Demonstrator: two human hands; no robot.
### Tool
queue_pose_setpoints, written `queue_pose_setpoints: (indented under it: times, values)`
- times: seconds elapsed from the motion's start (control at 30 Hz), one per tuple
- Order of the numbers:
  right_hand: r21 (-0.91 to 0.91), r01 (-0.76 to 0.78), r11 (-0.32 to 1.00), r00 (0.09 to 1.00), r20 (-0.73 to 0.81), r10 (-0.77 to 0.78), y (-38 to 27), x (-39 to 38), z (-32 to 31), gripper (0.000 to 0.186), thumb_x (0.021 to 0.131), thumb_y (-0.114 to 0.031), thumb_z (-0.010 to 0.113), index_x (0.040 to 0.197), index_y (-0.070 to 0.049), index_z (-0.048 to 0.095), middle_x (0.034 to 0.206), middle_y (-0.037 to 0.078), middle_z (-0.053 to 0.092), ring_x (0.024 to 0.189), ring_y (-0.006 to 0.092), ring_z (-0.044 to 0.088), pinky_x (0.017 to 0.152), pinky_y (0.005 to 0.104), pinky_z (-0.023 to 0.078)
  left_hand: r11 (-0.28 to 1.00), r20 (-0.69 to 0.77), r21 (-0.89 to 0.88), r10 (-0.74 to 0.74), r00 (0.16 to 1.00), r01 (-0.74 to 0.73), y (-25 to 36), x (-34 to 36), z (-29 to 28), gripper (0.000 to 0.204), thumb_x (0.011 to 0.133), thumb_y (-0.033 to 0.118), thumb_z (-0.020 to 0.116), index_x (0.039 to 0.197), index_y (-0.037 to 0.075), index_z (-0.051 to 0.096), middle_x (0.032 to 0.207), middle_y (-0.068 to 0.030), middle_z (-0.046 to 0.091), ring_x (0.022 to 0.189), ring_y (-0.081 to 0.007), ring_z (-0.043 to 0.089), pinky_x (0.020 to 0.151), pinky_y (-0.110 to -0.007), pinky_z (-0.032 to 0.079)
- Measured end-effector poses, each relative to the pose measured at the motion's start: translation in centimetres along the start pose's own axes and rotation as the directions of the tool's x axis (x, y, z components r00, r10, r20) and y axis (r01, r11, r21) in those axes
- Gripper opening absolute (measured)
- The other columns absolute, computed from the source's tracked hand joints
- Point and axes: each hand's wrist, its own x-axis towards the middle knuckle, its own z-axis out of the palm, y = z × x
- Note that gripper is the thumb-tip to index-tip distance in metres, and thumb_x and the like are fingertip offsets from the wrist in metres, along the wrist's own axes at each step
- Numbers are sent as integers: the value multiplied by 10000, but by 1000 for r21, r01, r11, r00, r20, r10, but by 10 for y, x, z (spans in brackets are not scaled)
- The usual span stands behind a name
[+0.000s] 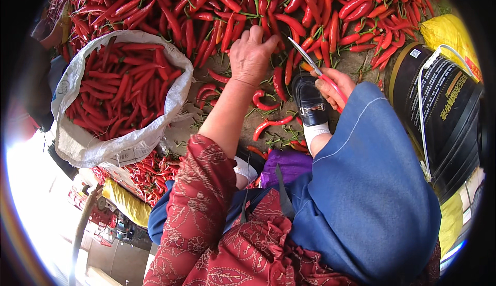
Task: The person sits on the ground and uses scissors to cut the stems off red chilies, placing the trimmed peppers into a white sack. The person occasionally lifts the sack to adjust its position.
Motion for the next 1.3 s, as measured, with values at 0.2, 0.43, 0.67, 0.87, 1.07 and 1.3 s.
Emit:
queue_pose_setpoints:
  times: [0.2,0.43,0.67,0.87,1.07,1.3]
  values:
    - [-6,107,994,994,-33,-107,-3,0,-5,423,846,-267,651,1203,-69,536,754,-3,533,677,87,495,623,241,404,977,-63,-196,-96,993,82,-10,-6,-40,266,617,127,708,876,157,656,938,-39,620,763,-228,621,663,-325,511]
    - [-398,336,854,937,238,-257,0,14,4,642,836,-340,655,1315,-10,384,846,46,536,774,119,497,759,275,431,773,346,-409,-362,866,486,10,-34,-59,303,738,221,635,1029,140,632,881,-66,665,799,-252,639,715,-355,503]
    - [-394,158,905,973,216,-76,-9,20,21,403,858,-165,627,1219,-29,510,947,61,611,871,113,574,793,288,472,589,588,-390,-432,683,708,4,-50,-69,301,764,259,620,1011,87,615,851,-146,650,792,-287,638,703,-372,489]
    - [-203,137,970,970,225,-90,8,22,16,411,860,-163,623,1222,-13,500,1007,66,611,912,121,579,819,295,471,586,517,-286,-571,637,758,5,-141,-52,233,705,124,699,909,44,620,804,-110,627,709,-223,614,657,-334,490]
    - [-236,122,964,961,273,-54,9,24,22,417,872,-156,608,1248,-26,480,1031,54,593,936,109,560,791,280,474,854,506,-15,-442,740,520,56,-203,-9,304,670,157,701,957,121,606,836,-97,550,755,-295,606,669,-409,493]
    - [-167,111,980,961,271,-62,9,21,20,408,878,-148,603,1248,-28,479,1027,54,586,925,102,555,821,282,467,522,355,-288,-721,595,803,45,-205,-9,113,708,115,626,808,85,583,797,-107,603,596,-248,579,582,-350,485]
